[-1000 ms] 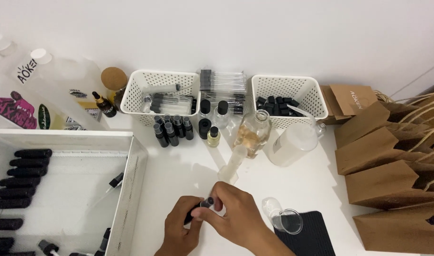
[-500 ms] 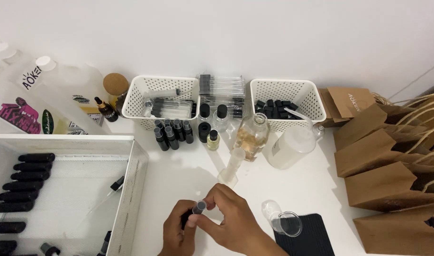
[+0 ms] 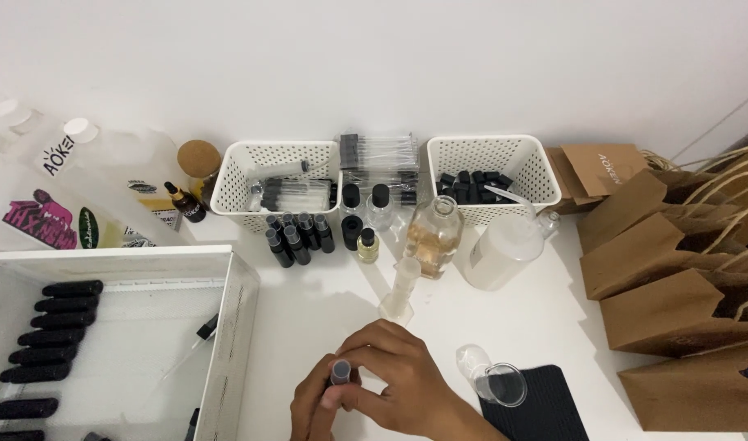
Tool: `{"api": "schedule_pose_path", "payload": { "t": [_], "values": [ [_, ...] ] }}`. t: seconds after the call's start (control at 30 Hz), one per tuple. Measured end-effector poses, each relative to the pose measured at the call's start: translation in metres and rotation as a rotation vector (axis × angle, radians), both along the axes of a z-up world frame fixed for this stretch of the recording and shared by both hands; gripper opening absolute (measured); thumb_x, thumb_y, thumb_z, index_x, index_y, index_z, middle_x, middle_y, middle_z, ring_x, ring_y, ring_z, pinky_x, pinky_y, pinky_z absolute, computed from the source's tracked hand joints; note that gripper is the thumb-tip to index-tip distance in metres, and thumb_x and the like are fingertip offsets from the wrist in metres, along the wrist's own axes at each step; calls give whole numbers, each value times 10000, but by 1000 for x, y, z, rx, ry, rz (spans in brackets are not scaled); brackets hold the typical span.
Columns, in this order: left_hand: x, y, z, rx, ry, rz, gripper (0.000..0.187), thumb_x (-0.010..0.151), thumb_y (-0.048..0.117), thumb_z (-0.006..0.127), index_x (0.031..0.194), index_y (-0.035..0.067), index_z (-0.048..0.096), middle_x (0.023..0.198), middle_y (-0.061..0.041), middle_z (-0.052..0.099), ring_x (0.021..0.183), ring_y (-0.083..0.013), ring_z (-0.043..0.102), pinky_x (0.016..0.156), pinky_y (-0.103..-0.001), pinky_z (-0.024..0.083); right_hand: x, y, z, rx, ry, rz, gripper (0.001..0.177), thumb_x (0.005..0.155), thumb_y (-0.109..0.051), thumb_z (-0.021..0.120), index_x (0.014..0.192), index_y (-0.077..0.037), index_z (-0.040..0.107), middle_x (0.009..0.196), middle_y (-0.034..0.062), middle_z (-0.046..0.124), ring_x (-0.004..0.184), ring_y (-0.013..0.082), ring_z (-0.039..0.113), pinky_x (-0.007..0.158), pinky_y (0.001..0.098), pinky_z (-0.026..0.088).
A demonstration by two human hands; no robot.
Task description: The person uses a pipette to transfer a clear liquid from a large bottle into a small glass beaker. They then pour the liquid from the beaker into a small black dropper bottle and secure the cap. The filled bottle is placed into a white storage box alongside other similar bottles.
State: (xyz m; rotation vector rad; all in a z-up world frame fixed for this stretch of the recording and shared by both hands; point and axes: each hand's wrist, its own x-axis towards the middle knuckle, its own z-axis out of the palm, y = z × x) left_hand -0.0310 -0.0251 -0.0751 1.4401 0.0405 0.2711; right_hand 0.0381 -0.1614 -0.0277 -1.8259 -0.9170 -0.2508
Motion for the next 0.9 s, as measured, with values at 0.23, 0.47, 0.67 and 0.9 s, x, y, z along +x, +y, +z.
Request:
{"api": "schedule_pose_path", "payload": {
  "t": [0.23,0.47,0.67,0.9],
  "values": [
    [-1,26,-100,-297,81,-127,558,895,406,625,1080,-113,715,847,-161,678,739,-245,594,627,-360,462,1,-9,27,-39,367,303,290,1004,-214,662,1258,-73,660,1235,64,667,1149,220,587,936,341,510],
    [4,10,-55,-219,356,18,478,971,350,516,1040,-72,730,875,-174,707,622,-272,566,566,-386,449,4,-7,15,62,525,240,83,940,-108,719,1007,-60,724,1100,87,650,823,183,630,630,272,625],
    [6,18,-80,225,114,51,414,932,309,594,1253,68,695,989,-87,820,892,-187,754,832,-317,602,5,0,-5,16,362,48,169,927,-231,727,1048,-120,767,1138,21,766,1090,213,638,952,357,502],
    [0,-15,-31,485,100,462,338,915,93,590,1228,122,715,1040,-64,766,836,-170,759,731,-266,587,-7,15,-20,68,397,-115,187,881,-244,785,1045,-156,804,1121,-9,796,1043,187,632,906,333,516]
  ]
}}
